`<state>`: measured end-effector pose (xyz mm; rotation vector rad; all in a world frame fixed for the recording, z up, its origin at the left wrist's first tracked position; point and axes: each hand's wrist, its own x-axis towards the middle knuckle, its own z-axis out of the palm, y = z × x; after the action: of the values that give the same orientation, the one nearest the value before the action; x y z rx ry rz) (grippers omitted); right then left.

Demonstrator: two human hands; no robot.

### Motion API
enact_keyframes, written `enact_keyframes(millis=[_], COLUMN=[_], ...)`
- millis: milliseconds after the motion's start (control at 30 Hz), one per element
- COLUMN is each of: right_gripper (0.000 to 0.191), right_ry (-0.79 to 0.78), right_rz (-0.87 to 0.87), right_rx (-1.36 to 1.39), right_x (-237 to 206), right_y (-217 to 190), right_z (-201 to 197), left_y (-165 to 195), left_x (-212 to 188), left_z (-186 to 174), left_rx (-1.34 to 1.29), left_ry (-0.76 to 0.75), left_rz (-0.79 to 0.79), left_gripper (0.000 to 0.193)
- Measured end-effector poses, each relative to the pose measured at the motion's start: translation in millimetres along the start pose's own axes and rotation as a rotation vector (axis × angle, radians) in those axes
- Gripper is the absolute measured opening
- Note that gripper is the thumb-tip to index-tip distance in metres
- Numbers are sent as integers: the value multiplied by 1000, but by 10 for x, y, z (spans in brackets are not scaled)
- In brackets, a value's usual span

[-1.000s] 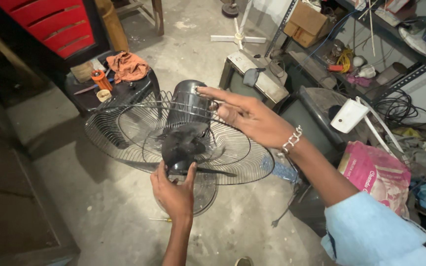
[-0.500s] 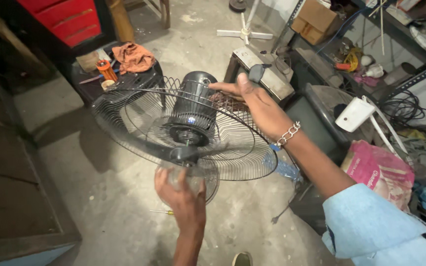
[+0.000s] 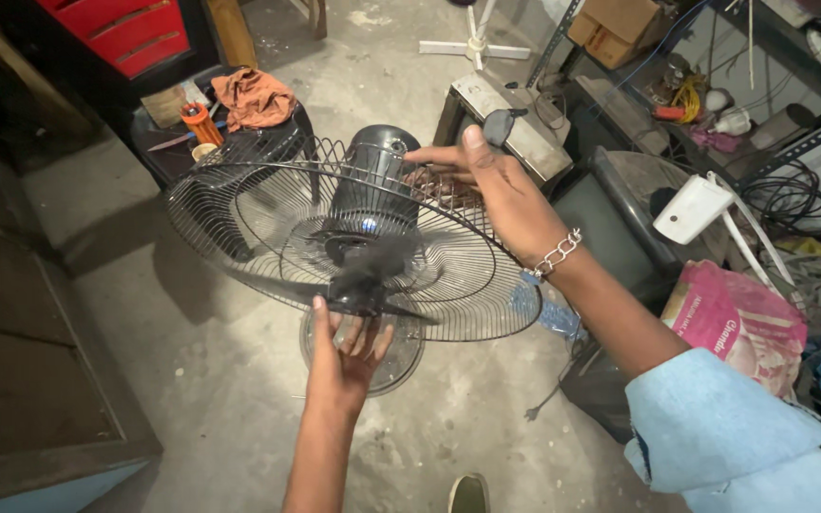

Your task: The person disassembles a standing fan by removing the front grille and unscrewing the blade hub with a screwdriver. They remove the fan blades and hub cap, place them on a nearby chair, then reattach the front grille and tighten the hub nut with the screwdriver.

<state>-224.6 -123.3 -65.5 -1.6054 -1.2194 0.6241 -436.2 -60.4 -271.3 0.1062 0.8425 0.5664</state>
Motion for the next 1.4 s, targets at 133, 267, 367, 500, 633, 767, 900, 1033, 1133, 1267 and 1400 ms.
enact_keyframes(millis=[133, 267, 367, 500, 633, 767, 900, 1033, 1133, 1267, 1400], right_gripper=[82, 81, 83, 84, 88, 88, 87, 89, 84, 84, 82], right_ry=[16, 32, 47, 56, 68, 74, 70, 84, 74, 72, 80], right_rz=[-23, -1, 2, 56, 33, 84, 83, 12, 67, 45, 58], right_rx=[-36, 25, 2, 42, 11, 49, 60, -37, 48, 22, 45], right_x=[4, 3, 6, 7, -5, 2, 8, -19, -29, -47, -64], right_y=[4, 13, 22, 20, 2, -8, 1, 24, 28, 11, 8], right_z=[5, 17, 20, 2, 3, 20, -9, -22, -7, -12, -18], left_y=[26, 64, 121, 141, 121, 36, 55, 35, 38, 88, 135], left_x=[162, 326, 329, 52, -372, -608, -387, -32, 111, 216, 304], left_z=[-15, -98, -73, 78, 223, 185, -65, -220, -175, -30, 65], left_rx=[-9, -35, -23, 381, 1333, 1302, 532, 32, -109, -123, -67], left_ry=[-9, 10, -47, 41, -102, 143, 181, -1, -137, -21, -81], left_rz=[-39, -86, -60, 277, 1406, 1443, 560, -153, -285, -303, -185], left_gripper=[79, 68, 57, 44, 44, 56, 57, 72, 84, 88, 76])
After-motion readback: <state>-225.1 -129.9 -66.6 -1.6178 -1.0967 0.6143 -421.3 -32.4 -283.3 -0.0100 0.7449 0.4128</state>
